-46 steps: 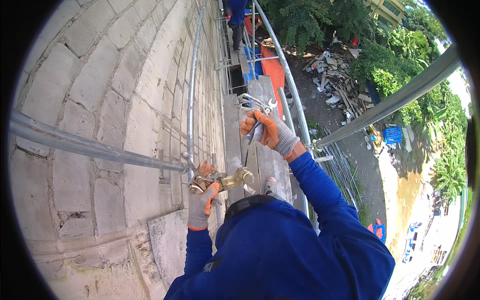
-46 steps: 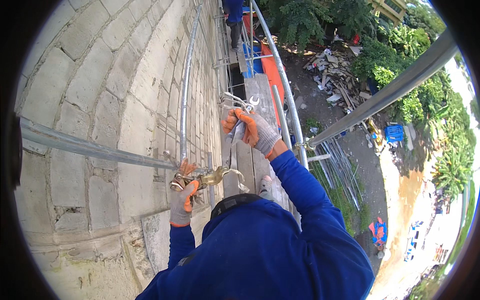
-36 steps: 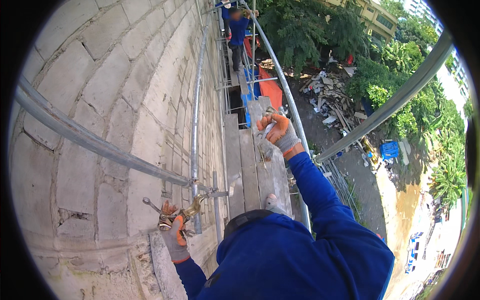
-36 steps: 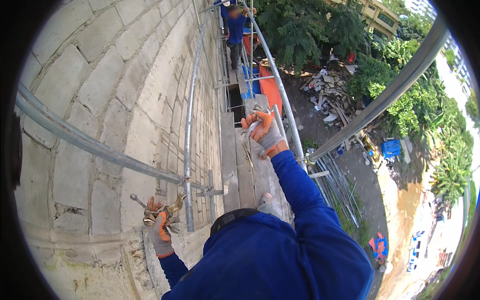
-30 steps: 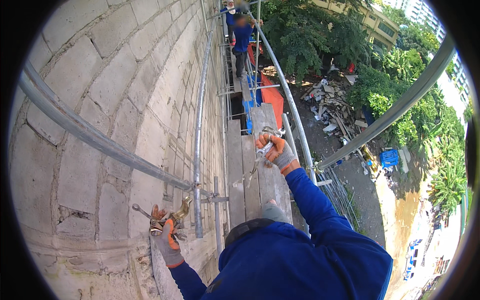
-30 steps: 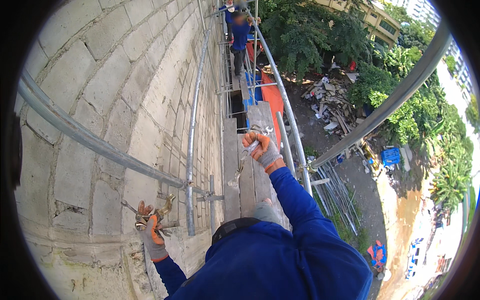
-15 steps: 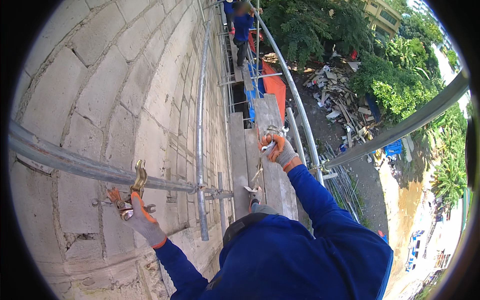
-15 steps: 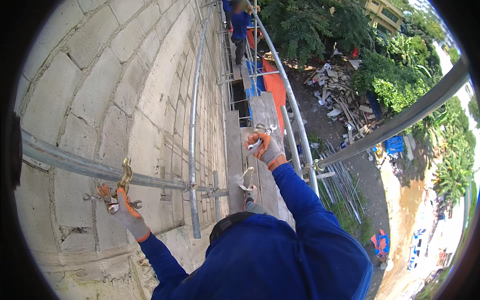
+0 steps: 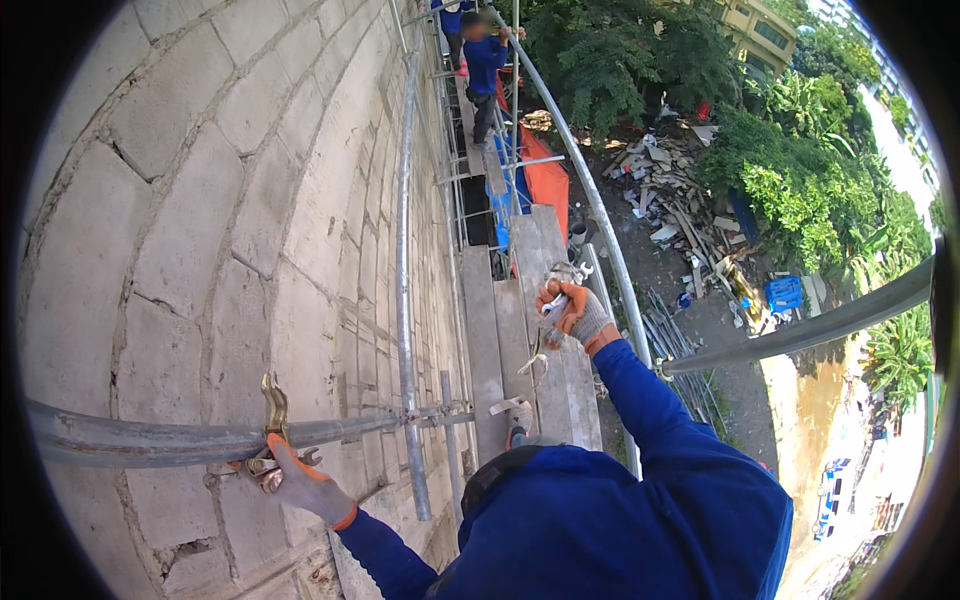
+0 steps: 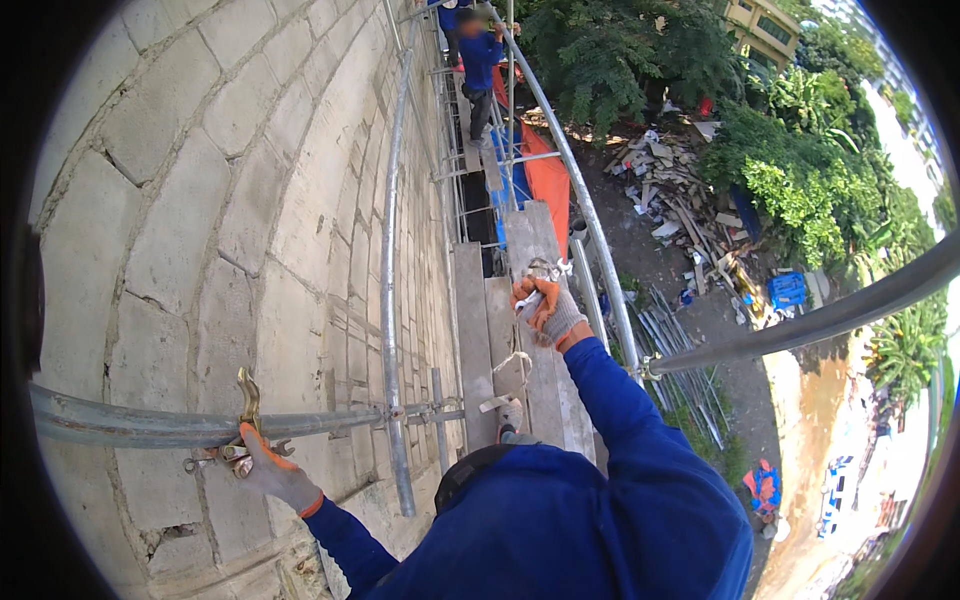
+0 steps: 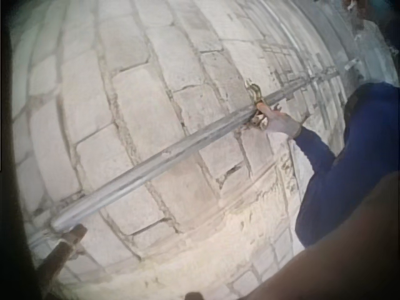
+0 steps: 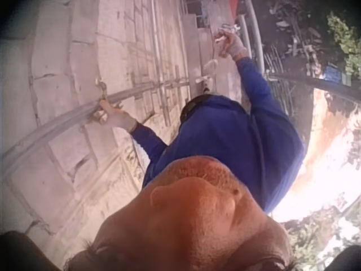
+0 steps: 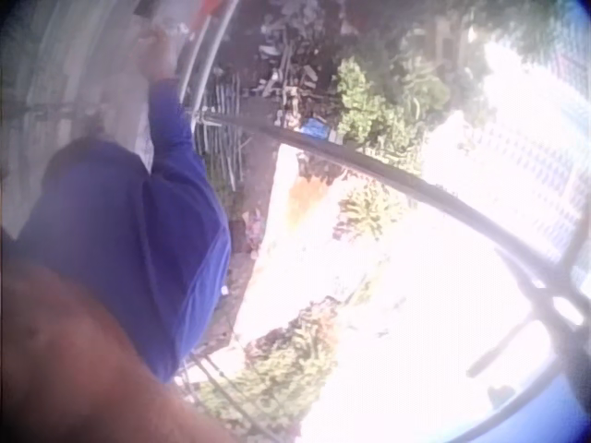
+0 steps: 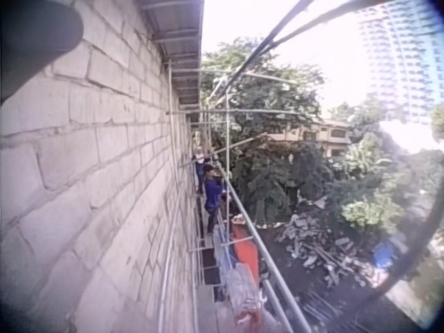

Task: The person assembles a metal scaffolding structure against a brick wall. They position metal poles, attach them using metal clamps, and tighten the connections with a wrench. The person moves along the wooden planks of the scaffolding to reach different sections.

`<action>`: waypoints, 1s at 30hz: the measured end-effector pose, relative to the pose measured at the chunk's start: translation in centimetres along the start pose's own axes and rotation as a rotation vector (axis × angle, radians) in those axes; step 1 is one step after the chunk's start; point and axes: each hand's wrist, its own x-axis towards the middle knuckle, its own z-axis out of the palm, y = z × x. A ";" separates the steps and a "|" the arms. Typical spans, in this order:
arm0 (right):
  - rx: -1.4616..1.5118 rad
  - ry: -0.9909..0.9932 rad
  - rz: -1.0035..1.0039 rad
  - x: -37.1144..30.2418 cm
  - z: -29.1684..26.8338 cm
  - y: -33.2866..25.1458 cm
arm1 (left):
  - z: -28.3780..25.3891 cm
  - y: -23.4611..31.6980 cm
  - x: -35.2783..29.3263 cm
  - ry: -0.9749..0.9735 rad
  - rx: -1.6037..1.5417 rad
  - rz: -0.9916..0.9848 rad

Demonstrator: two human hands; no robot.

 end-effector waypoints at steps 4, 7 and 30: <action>-0.232 0.152 -0.081 0.8 6.7 -2.5 | 3.0 3.2 -0.8 0.115 0.004 -0.029; -0.157 0.019 -0.071 4.9 0.4 -4.2 | 2.5 2.6 -0.7 0.108 0.010 -0.077; 0.118 0.283 0.184 1.4 -19.0 9.5 | -1.6 -0.1 -1.4 -0.169 0.701 0.176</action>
